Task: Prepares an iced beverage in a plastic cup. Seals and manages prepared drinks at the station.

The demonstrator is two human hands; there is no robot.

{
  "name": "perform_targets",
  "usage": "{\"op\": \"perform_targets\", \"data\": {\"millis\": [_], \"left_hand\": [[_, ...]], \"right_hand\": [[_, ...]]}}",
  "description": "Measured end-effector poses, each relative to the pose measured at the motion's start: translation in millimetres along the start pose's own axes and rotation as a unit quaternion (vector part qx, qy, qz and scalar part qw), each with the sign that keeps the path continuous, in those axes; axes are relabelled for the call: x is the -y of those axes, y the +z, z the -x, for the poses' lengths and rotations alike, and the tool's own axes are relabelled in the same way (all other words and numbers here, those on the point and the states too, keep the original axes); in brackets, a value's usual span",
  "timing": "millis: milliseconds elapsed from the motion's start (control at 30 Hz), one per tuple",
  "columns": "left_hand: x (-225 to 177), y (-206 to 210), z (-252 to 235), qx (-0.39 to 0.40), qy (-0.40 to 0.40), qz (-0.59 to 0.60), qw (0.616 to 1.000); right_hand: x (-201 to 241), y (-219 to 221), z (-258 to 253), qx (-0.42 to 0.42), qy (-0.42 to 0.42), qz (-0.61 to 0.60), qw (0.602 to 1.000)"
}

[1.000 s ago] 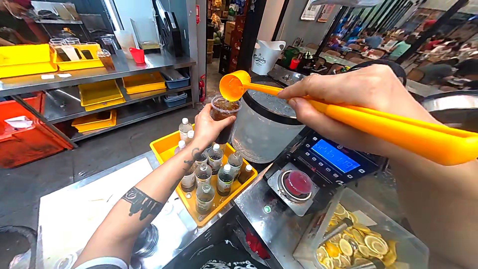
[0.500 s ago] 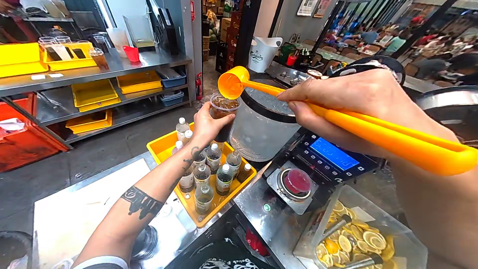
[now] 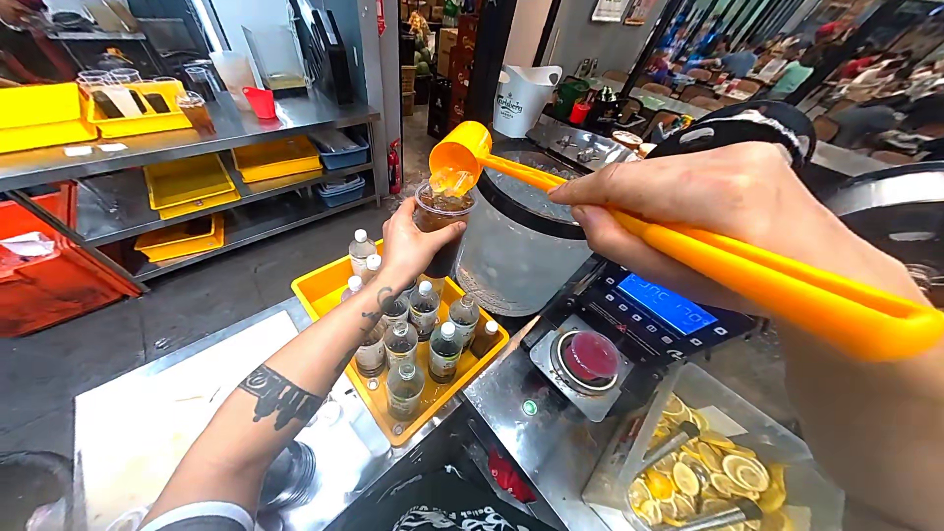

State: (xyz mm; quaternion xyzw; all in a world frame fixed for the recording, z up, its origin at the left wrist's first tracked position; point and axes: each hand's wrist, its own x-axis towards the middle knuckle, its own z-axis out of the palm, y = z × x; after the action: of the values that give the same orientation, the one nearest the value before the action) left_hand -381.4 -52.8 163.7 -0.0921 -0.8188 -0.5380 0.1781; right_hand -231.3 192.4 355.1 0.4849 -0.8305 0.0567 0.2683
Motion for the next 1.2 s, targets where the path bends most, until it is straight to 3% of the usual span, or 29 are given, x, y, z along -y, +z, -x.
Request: {"op": "perform_targets", "data": {"millis": [167,300,433,600,833,967,1067,1200], "left_hand": [[3.1,0.8,0.2,-0.003,0.007,-0.002,1.000],[5.7,1.1,1.9,-0.005,0.013,0.003,1.000],[11.9,1.7,3.8,-0.013,0.031,0.027,0.999],[13.6,-3.3,11.2,0.005,0.050,0.033,0.998],[19.4,-3.3,34.0,0.034,0.056,0.065,0.996],[17.1,-6.1,56.9,0.051,0.058,0.089,0.993],[13.8,-12.2,69.3,0.073,0.050,0.081,0.993],[18.1,-12.6,80.8,0.095,0.057,0.080,0.991]], "right_hand": [[-3.1,-0.2,1.0,-0.027,0.039,-0.002,0.999],[-16.2,2.8,5.1,-0.061,0.127,-0.061,0.988],[-34.1,-1.1,6.1,-0.105,0.235,-0.200,0.945],[-50.8,-2.7,9.5,-0.144,0.329,-0.208,0.910],[-109.3,58.7,9.9,-0.071,0.438,-0.089,0.892],[-145.0,117.5,12.6,-0.009,0.471,-0.148,0.869],[-137.6,127.1,7.1,0.029,0.466,-0.239,0.852],[-91.3,110.3,3.4,0.082,0.402,-0.150,0.900]]}}
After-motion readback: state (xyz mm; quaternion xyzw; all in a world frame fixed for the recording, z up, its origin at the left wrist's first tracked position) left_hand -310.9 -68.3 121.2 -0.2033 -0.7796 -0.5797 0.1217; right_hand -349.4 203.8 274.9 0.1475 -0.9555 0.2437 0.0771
